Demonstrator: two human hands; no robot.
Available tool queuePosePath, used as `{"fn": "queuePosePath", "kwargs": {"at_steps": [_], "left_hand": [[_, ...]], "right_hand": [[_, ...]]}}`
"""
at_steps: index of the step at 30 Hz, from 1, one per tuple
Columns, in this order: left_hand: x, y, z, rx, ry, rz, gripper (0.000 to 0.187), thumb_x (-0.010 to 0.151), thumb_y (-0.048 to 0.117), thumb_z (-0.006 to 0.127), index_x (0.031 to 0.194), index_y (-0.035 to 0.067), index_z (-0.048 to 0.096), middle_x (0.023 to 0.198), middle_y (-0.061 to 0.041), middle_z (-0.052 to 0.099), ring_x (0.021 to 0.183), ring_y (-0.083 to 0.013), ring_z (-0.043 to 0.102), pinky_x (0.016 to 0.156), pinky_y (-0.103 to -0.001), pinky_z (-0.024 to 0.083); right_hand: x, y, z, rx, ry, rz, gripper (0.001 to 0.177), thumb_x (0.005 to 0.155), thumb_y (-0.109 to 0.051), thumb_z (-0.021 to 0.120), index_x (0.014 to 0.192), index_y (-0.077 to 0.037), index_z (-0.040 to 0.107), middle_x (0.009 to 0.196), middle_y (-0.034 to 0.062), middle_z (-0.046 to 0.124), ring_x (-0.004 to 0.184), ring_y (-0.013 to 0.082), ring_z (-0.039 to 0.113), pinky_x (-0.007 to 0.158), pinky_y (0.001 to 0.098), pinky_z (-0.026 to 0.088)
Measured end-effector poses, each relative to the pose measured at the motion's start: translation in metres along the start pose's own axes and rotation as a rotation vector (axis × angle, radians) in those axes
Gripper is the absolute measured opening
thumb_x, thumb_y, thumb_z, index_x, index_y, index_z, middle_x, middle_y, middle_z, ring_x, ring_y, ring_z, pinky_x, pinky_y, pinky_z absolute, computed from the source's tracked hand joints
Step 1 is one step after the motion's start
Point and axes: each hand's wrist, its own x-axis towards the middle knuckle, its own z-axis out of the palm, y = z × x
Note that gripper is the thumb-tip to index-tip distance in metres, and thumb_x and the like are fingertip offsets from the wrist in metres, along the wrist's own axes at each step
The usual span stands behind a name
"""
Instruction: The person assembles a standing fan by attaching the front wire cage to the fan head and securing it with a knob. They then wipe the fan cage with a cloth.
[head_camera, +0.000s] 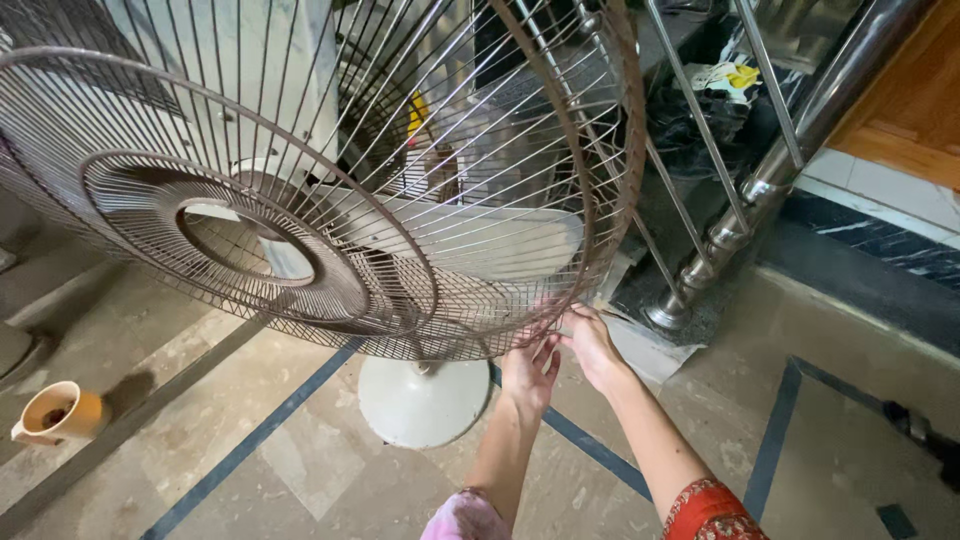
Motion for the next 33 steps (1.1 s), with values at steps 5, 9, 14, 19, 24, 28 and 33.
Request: {"fn": "queuePosePath", "kwargs": {"at_steps": [5,9,14,19,24,28,33], "left_hand": [[0.015,0.0,0.002,-0.062,0.03,0.013,0.015,0.099,0.028,0.055,0.107,0.021,0.065,0.101,0.006,0.069,0.096,-0.0101,0.061,0.09,-0.036,0.045],[0.014,-0.009,0.008,-0.249,0.041,0.016,0.021,0.099,0.026,0.058,0.109,0.012,0.07,0.099,0.002,0.069,0.095,-0.0113,0.062,0.091,-0.032,0.048],[0.013,-0.013,0.012,-0.317,0.102,0.052,0.019,0.099,0.023,0.058,0.108,0.012,0.068,0.105,0.0,0.072,0.098,-0.0121,0.064,0.092,-0.034,0.047],[0.016,-0.013,0.013,-0.316,0.096,0.134,0.021,0.097,0.022,0.055,0.113,0.012,0.066,0.108,-0.004,0.07,0.096,-0.014,0.063,0.09,-0.039,0.048],[-0.004,-0.014,0.013,0.098,0.139,0.258,0.028,0.088,0.005,0.056,0.114,0.013,0.065,0.11,-0.002,0.073,0.096,-0.0154,0.07,0.086,-0.038,0.052],[-0.02,-0.035,0.026,0.611,0.369,0.504,0.018,0.096,0.011,0.067,0.113,0.005,0.067,0.102,-0.012,0.073,0.086,-0.0193,0.064,0.079,-0.035,0.05],[-0.083,-0.048,0.055,1.465,0.558,1.099,0.032,0.087,0.019,0.074,0.116,0.014,0.065,0.11,-0.009,0.062,0.106,-0.029,0.056,0.087,-0.044,0.044]], "right_hand": [[0.029,0.014,-0.014,0.177,-0.116,-0.055,0.02,0.098,-0.007,0.052,0.111,-0.007,0.067,0.105,0.0053,0.07,0.099,0.0193,0.065,0.09,0.0403,0.052],[0.031,0.009,-0.017,0.087,-0.149,-0.052,0.015,0.093,0.001,0.054,0.1,-0.002,0.066,0.09,0.0113,0.07,0.079,0.0212,0.066,0.081,0.0375,0.057],[0.024,-0.012,-0.005,-0.127,-0.043,0.011,0.018,0.093,0.002,0.05,0.101,0.001,0.066,0.089,0.012,0.072,0.079,0.0203,0.07,0.076,0.0381,0.058],[0.017,-0.015,-0.001,-0.049,-0.012,-0.053,0.026,0.094,0.003,0.049,0.116,-0.003,0.061,0.101,0.0095,0.071,0.085,0.0229,0.072,0.078,0.0424,0.061],[0.002,-0.012,-0.014,-0.686,0.057,-0.608,0.027,0.094,-0.001,0.061,0.122,-0.002,0.062,0.109,0.0165,0.072,0.095,0.0295,0.071,0.083,0.0423,0.055],[-0.012,-0.021,-0.014,-0.61,0.082,-0.657,0.034,0.09,0.003,0.062,0.123,-0.002,0.057,0.113,0.0172,0.068,0.093,0.0269,0.072,0.077,0.0373,0.057],[0.003,-0.026,-0.024,-0.432,0.017,-0.761,0.034,0.09,0.009,0.057,0.123,0.0,0.056,0.109,0.0142,0.071,0.099,0.0226,0.074,0.082,0.0329,0.059]]}}
